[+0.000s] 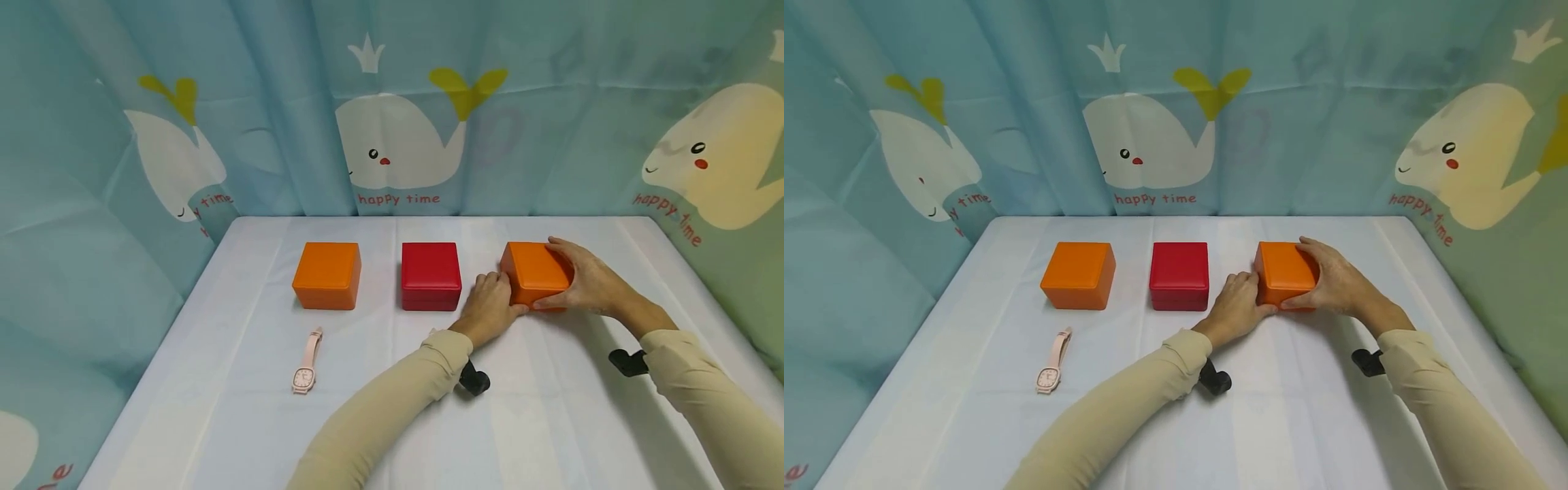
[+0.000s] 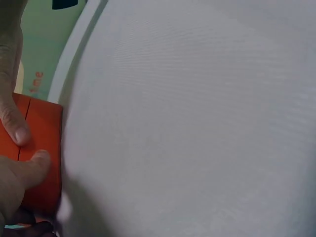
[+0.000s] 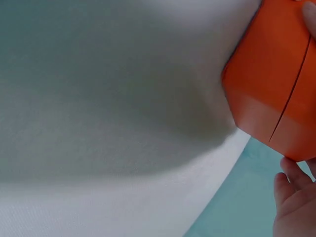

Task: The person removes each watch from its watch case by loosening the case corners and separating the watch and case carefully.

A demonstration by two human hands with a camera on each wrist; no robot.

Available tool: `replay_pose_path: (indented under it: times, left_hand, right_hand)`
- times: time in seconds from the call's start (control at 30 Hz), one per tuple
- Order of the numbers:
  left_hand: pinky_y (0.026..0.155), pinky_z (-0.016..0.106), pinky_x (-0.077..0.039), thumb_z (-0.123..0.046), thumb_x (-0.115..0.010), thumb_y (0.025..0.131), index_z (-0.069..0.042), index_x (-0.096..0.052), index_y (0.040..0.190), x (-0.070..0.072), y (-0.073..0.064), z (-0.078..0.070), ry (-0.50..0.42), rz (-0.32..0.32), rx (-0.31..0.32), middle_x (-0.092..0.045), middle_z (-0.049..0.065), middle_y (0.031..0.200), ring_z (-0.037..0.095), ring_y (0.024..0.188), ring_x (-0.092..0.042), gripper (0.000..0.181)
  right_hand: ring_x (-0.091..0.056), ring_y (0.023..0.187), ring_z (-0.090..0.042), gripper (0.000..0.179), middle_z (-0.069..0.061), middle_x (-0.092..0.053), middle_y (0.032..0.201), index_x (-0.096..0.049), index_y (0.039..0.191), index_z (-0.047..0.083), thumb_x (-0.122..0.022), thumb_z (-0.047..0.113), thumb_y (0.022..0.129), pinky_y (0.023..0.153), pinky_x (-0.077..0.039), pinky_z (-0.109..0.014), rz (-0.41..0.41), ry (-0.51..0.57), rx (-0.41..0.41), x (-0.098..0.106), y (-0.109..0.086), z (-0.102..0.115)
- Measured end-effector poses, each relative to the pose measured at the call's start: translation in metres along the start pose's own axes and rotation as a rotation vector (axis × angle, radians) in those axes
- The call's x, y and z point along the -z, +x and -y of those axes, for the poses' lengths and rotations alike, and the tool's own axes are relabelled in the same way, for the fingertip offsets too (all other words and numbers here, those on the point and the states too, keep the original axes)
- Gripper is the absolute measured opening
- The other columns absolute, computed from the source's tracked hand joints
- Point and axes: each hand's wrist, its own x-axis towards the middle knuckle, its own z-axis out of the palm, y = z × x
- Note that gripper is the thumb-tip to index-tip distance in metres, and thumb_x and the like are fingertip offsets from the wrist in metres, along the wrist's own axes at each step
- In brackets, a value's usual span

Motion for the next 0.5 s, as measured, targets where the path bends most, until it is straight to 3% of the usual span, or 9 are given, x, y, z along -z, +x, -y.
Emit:
replay_pose_path:
  times: [0.27,0.5]
  left_hand:
    - [0.094,0.022,-0.042,-0.049,-0.074,0.091,-0.007,-0.061,0.133,0.0018,0.0016,-0.0049,0.008,0.017,0.042,-0.062,0.0,0.117,0.015,0.107,-0.053,0.061]
    - [0.091,0.022,-0.044,-0.048,-0.076,0.09,-0.006,-0.062,0.132,0.002,0.0001,-0.0036,0.011,-0.011,0.055,-0.064,0.0,0.115,0.015,0.103,-0.054,0.061]
  right_hand:
    - [-0.036,0.134,-0.052,0.118,-0.027,-0.034,0.155,-0.04,0.153,0.0,-0.096,0.052,0.062,0.102,-0.032,-0.073,0.014,-0.071,-0.013,0.0062,-0.0016,0.0019]
    - [-0.038,0.131,-0.052,0.118,-0.03,-0.036,0.152,-0.041,0.151,-0.002,-0.095,0.054,0.062,0.101,-0.034,-0.072,0.035,-0.102,-0.013,0.0077,0.0042,0.0058]
